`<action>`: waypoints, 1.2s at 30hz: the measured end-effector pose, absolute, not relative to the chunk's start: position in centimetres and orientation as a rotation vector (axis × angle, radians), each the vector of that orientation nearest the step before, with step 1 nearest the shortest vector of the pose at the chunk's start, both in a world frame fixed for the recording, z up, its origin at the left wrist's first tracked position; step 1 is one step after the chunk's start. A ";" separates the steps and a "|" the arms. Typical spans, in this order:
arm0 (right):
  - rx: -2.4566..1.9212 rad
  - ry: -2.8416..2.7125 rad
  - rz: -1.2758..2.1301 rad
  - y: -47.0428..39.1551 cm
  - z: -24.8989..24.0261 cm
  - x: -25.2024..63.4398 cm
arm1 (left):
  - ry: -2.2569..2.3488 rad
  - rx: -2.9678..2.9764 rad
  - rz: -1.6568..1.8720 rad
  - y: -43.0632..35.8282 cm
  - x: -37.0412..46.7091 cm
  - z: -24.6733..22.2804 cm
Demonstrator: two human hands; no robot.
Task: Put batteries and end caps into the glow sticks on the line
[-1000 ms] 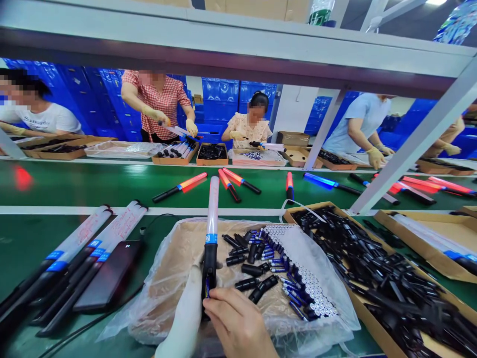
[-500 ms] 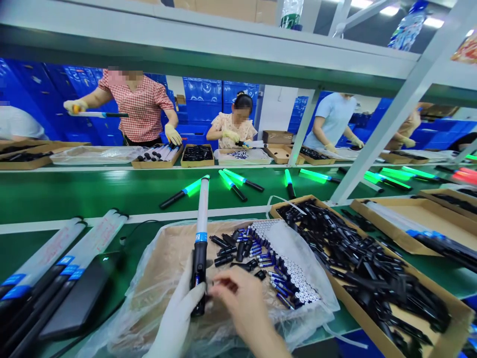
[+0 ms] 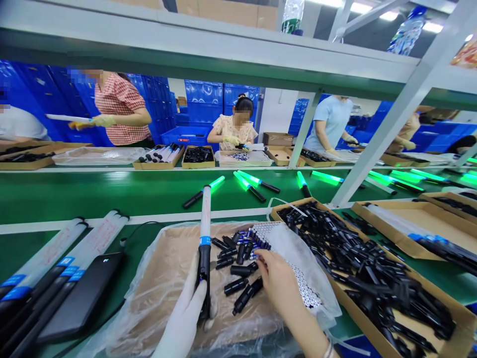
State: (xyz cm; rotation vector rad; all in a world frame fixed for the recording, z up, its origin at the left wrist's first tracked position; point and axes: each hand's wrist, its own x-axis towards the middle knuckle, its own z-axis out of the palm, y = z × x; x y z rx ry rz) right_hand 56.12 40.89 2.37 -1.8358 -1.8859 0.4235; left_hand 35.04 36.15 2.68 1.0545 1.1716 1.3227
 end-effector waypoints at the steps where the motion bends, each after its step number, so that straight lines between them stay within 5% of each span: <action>1: -1.764 -1.804 0.521 40.2 2.9 55.3 | 1.168 1.080 1.331 36.3 35.0 2.7; 7: -1.321 -1.301 1.109 37.6 3.6 47.8 | 1.120 1.126 1.356 36.6 34.7 2.8; 15: -1.238 -1.203 0.991 38.2 1.4 47.4 | 1.043 0.991 1.262 36.4 34.7 1.9; 22: -1.693 -2.084 0.393 40.5 1.5 57.9 | 0.941 0.812 1.145 37.3 35.5 2.3; 36: -1.627 -2.221 0.237 41.9 1.9 59.3 | 1.043 0.645 1.152 38.4 35.6 2.7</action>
